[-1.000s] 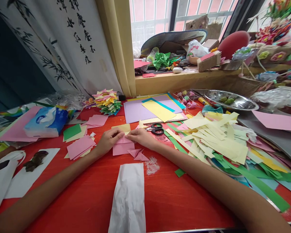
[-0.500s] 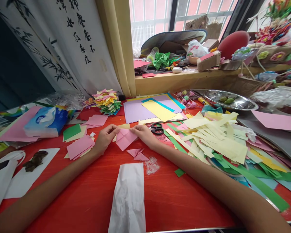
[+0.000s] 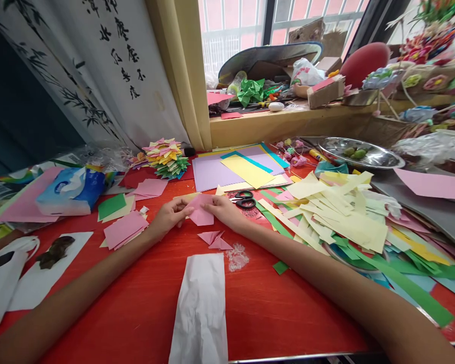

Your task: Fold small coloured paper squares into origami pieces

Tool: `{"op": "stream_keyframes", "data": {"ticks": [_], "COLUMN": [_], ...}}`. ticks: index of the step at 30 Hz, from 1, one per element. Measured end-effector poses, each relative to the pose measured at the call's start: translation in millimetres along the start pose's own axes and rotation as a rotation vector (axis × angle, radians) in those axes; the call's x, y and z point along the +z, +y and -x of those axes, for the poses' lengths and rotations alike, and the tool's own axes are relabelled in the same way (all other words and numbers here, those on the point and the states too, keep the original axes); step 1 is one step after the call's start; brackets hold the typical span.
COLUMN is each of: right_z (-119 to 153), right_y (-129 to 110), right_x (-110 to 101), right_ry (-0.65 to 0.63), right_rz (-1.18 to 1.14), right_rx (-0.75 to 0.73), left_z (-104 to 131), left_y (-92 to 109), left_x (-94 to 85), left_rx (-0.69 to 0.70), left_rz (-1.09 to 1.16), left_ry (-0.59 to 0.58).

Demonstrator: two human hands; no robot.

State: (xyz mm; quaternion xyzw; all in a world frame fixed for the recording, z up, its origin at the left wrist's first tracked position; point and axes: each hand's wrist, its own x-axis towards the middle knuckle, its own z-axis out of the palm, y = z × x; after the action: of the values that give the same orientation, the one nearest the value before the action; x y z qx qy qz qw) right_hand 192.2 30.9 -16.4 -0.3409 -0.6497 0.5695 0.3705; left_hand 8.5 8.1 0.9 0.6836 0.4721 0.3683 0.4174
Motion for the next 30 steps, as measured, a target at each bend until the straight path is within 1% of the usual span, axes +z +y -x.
{"op": "stream_keyframes", "data": {"ticks": [2,3,6,8,10,13,14,17,19,23,27,30], "right_z": [-0.4,-0.7,-1.1,-0.9,0.0,2.6,3.7,6.9,8.5,9.9,10.2,11.8], "right_y": [2.3,2.4,-0.2,-2.2,-3.0,-2.9,-2.9,-4.2,-6.1,-10.1,-13.4,-16.8], "right_x": [-0.4,-0.1,1.0,1.1,0.7,0.3,0.4,1.1,1.7,2.7,3.3,4.1], "right_ry": [0.009,0.013,0.047,0.092,0.1,0.052,0.055,0.122,0.168,0.177,0.154,0.14], "right_rz": [0.069,0.065,-0.033,-0.039,0.017,0.093,0.13,0.288,0.394,0.553,0.615,0.603], "right_rx": [-0.016,-0.032,-0.083,-0.092,-0.096,-0.129,-0.139,-0.164,-0.206,-0.324,-0.383,-0.365], "left_z": [0.6,0.9,1.0,0.8,0.7,0.6,0.6,0.5,0.4,0.4,0.3,0.1], "left_y": [-0.3,-0.1,1.3,2.3,2.6,1.5,0.9,-0.8,-1.7,-2.5,-2.0,-1.2], "left_x": [0.0,-0.1,-0.3,-0.2,0.0,0.1,0.1,-0.1,-0.4,-0.9,-1.0,-0.8], "left_rx": [0.002,-0.002,-0.019,-0.023,-0.033,-0.064,-0.072,-0.083,-0.09,-0.111,-0.125,-0.119], "left_rz": [-0.063,-0.08,-0.083,-0.068,-0.067,-0.086,-0.086,-0.052,-0.027,0.038,0.086,0.112], "left_ry": [-0.056,-0.072,-0.096,-0.107,-0.091,-0.028,-0.016,-0.02,-0.032,-0.013,-0.011,-0.004]}}
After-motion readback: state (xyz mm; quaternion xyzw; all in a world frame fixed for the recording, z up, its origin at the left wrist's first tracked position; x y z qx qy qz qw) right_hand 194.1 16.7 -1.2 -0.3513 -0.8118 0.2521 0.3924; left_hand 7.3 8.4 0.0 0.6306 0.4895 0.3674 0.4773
